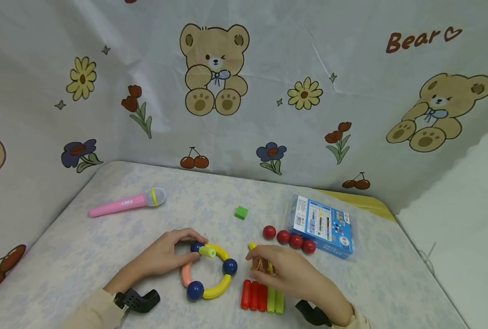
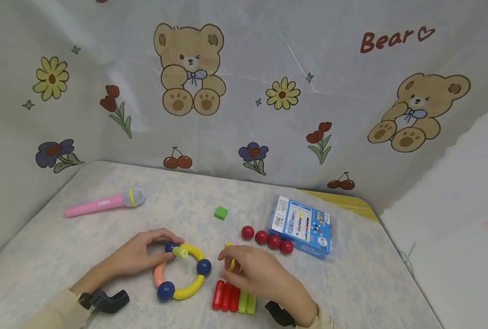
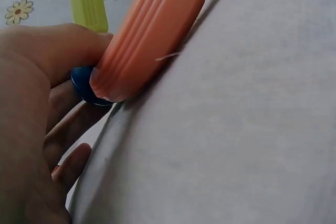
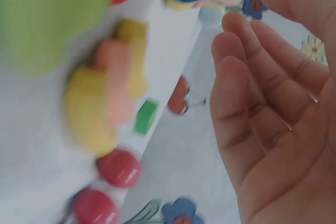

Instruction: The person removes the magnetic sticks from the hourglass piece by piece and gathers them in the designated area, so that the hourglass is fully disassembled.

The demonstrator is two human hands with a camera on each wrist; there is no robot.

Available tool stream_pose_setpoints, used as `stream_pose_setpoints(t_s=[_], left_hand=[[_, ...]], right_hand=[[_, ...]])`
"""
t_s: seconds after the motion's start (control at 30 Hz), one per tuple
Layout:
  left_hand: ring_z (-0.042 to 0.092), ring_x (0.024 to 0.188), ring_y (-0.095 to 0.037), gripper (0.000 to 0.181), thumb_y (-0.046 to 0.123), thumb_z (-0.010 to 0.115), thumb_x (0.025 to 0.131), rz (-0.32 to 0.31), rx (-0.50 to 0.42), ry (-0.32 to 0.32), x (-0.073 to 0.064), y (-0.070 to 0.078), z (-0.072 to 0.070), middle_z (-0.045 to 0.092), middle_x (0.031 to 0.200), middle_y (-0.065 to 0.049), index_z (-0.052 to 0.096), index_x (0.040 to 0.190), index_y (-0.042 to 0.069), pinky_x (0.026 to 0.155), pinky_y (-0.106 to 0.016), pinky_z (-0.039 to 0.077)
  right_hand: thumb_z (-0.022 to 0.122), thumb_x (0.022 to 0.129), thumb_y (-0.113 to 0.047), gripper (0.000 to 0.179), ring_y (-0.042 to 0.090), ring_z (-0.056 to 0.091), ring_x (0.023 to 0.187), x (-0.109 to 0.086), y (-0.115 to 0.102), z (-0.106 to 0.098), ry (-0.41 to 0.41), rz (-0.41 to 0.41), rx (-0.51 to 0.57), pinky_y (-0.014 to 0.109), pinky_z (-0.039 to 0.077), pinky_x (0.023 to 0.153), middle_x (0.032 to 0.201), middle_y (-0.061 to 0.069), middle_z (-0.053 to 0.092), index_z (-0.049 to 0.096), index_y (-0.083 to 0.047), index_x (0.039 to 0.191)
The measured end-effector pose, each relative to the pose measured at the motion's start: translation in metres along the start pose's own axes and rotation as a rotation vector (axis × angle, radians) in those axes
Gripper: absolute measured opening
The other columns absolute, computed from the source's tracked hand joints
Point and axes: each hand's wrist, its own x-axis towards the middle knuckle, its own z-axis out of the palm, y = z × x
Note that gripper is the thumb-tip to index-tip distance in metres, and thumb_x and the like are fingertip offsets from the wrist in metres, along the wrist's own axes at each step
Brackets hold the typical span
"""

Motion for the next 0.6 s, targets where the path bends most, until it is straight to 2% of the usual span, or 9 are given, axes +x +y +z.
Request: stream_pose_setpoints(t_s=[0.2,0.3,0.6], left_hand=[[0.060,0.120,-0.008,0.023,0.036,0.076,0.095,0.083,0.020,0.025,-0.001,0.000,0.001,0.066,0.125,0.016,0.069,0.116,0.037,0.106,-0.038,0.049],[0.061,0.115,-0.008,0.024,0.035,0.075,0.096,0.098,0.032,0.033,-0.001,-0.001,0.001,0.065,0.120,0.015,0.069,0.118,0.033,0.102,-0.036,0.050],[0.064,0.113,-0.007,0.035,0.044,0.074,0.095,0.015,0.017,0.013,-0.001,0.001,0.000,0.068,0.119,0.015,0.068,0.125,0.027,0.101,-0.035,0.052]], right_hand=[[0.073,0.099,-0.030,0.027,0.002,0.062,0.090,0.029,-0.021,0.004,-0.029,-0.090,-0.091,0.016,0.052,0.074,0.109,-0.011,0.072,0.070,-0.021,0.124],[0.072,0.099,-0.029,0.026,0.004,0.064,0.091,0.041,-0.027,0.006,-0.031,-0.135,-0.110,0.014,0.052,0.074,0.112,-0.009,0.073,0.070,-0.021,0.124],[0.074,0.098,-0.027,0.025,0.005,0.067,0.091,0.066,-0.038,0.012,0.030,-0.199,-0.192,0.012,0.051,0.077,0.114,-0.010,0.073,0.071,-0.023,0.122]])
